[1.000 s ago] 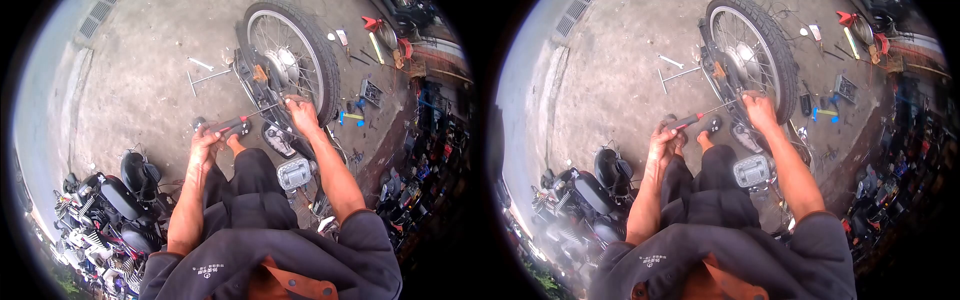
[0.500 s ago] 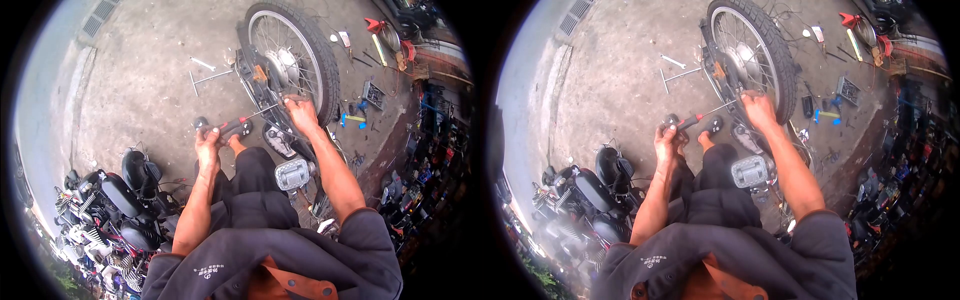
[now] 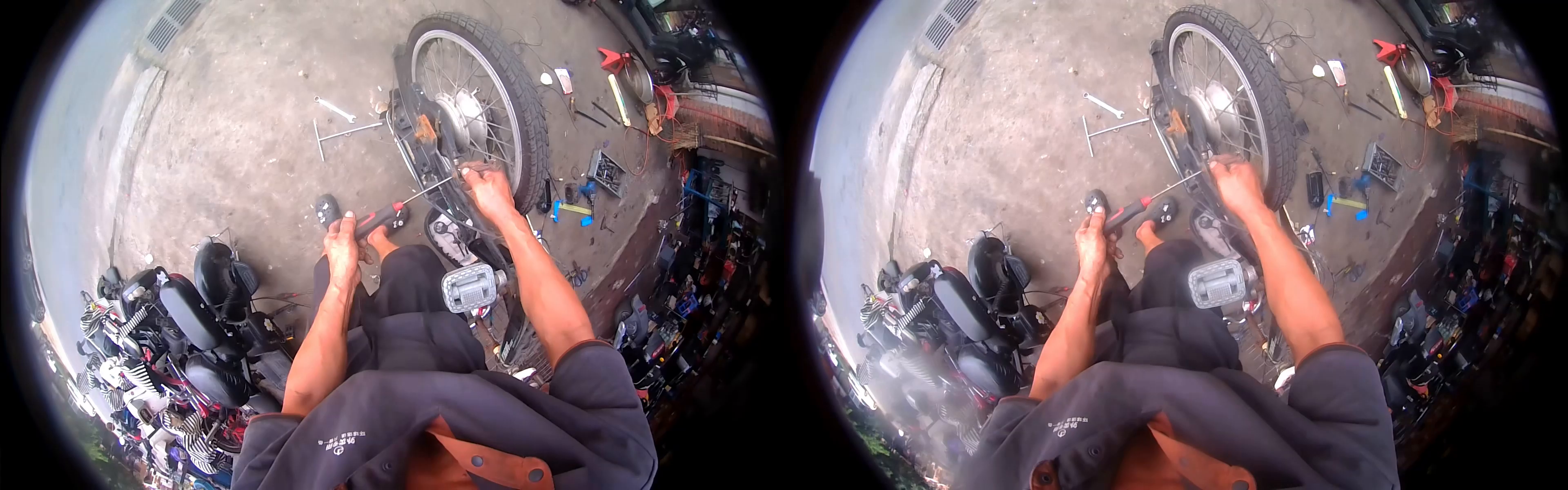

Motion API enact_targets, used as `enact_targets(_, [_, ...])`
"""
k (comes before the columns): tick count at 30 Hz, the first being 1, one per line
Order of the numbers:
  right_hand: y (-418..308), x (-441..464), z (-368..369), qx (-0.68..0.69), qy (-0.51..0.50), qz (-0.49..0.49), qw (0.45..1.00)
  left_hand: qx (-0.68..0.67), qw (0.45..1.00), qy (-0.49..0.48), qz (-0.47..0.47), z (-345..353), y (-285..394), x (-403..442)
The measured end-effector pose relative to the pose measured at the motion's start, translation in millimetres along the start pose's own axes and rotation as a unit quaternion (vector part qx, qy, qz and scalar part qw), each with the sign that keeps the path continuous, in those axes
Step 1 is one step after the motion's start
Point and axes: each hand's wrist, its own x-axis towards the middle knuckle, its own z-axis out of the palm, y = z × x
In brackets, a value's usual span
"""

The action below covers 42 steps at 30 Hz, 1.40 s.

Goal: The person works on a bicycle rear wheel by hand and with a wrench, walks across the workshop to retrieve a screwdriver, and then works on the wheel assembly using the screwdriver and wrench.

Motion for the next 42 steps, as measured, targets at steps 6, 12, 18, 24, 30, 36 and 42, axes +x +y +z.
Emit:
enact_targets(6, [-2,13,4,-0.084,-0.029,0.039,0.995,-0.048,0.991,0.033,0.121,5,-21,2])
enact_targets(12, [-64,10,-1,-0.31,-0.032,0.052,0.949,-0.056,0.998,0.002,0.028,2,-12,-14])
enact_targets(18, [-59,12,-7,-0.25,-0.074,0.066,0.963,-0.035,0.998,-0.013,0.052,1,-11,-7])
enact_targets(24, [-2,9,1,-0.119,-0.018,0.028,0.992,-0.082,0.992,0.02,0.09,11,-2,3])
enact_targets(30, [16,5,1,-0.107,0.002,-0.003,0.994,0.017,1.0,-0.018,0.004,-1,9,0])
enact_targets(36, [-2,-7,4,-0.06,0.016,-0.024,0.998,-0.107,0.977,0.015,0.185,12,-20,-5])
enact_targets(42, [12,0,2,-0.042,0.013,-0.021,0.999,-0.016,0.999,-0.008,0.035,5,4,-12])
